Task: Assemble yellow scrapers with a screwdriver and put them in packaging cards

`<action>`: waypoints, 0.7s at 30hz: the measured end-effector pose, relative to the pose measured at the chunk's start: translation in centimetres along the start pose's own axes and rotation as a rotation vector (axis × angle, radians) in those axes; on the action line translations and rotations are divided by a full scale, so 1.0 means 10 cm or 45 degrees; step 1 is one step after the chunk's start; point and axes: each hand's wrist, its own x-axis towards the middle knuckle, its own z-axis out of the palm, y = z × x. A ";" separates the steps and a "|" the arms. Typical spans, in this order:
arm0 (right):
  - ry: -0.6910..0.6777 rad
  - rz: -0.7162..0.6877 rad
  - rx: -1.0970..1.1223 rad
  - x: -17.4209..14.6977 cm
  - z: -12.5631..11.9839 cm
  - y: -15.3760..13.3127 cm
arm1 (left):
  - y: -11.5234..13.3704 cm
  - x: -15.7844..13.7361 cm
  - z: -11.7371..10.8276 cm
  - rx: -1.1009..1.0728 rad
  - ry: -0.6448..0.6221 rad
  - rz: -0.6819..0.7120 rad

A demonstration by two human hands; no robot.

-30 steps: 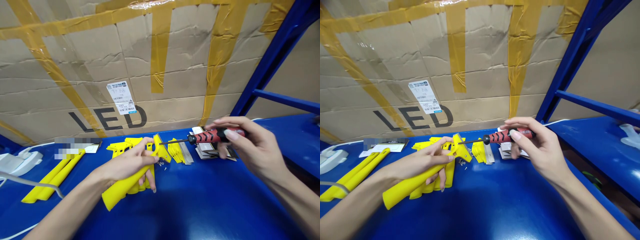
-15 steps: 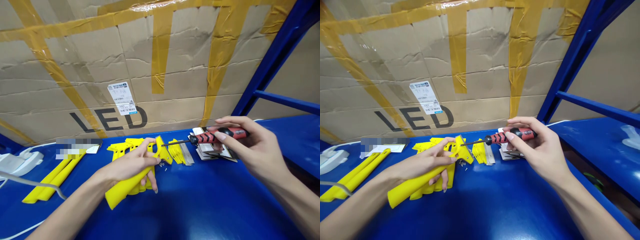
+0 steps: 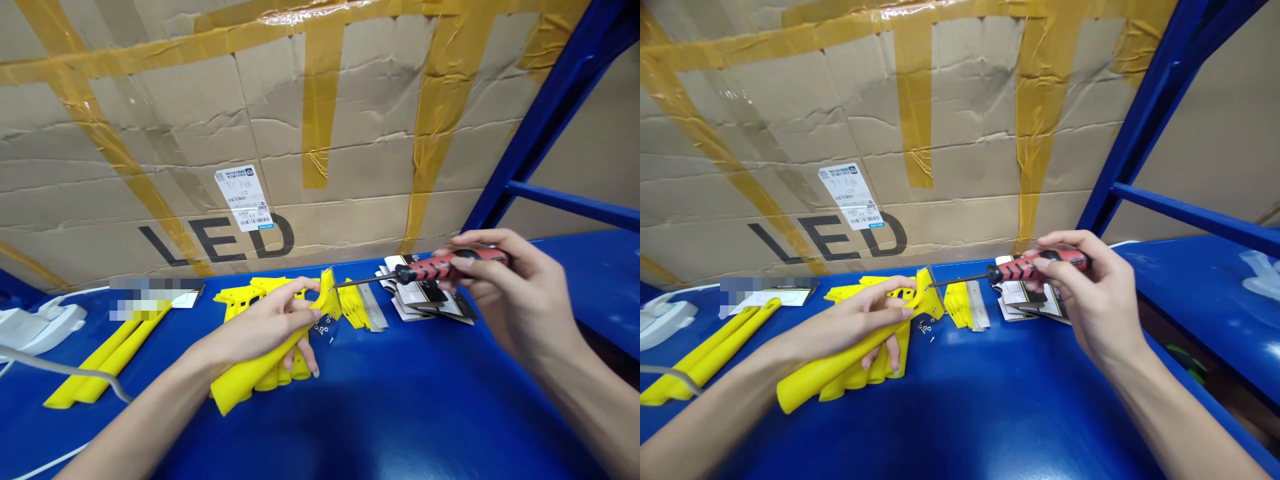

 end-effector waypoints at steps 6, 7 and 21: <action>0.253 0.207 0.271 0.13 -0.02 -0.06 | -0.07 0.02 -0.03 0.608 0.365 0.389; 0.244 0.233 0.287 0.13 -0.02 -0.05 | -0.09 0.04 -0.03 0.760 0.429 0.510; 0.159 0.444 0.301 0.03 0.07 0.12 | -0.20 0.09 -0.10 0.890 0.382 0.596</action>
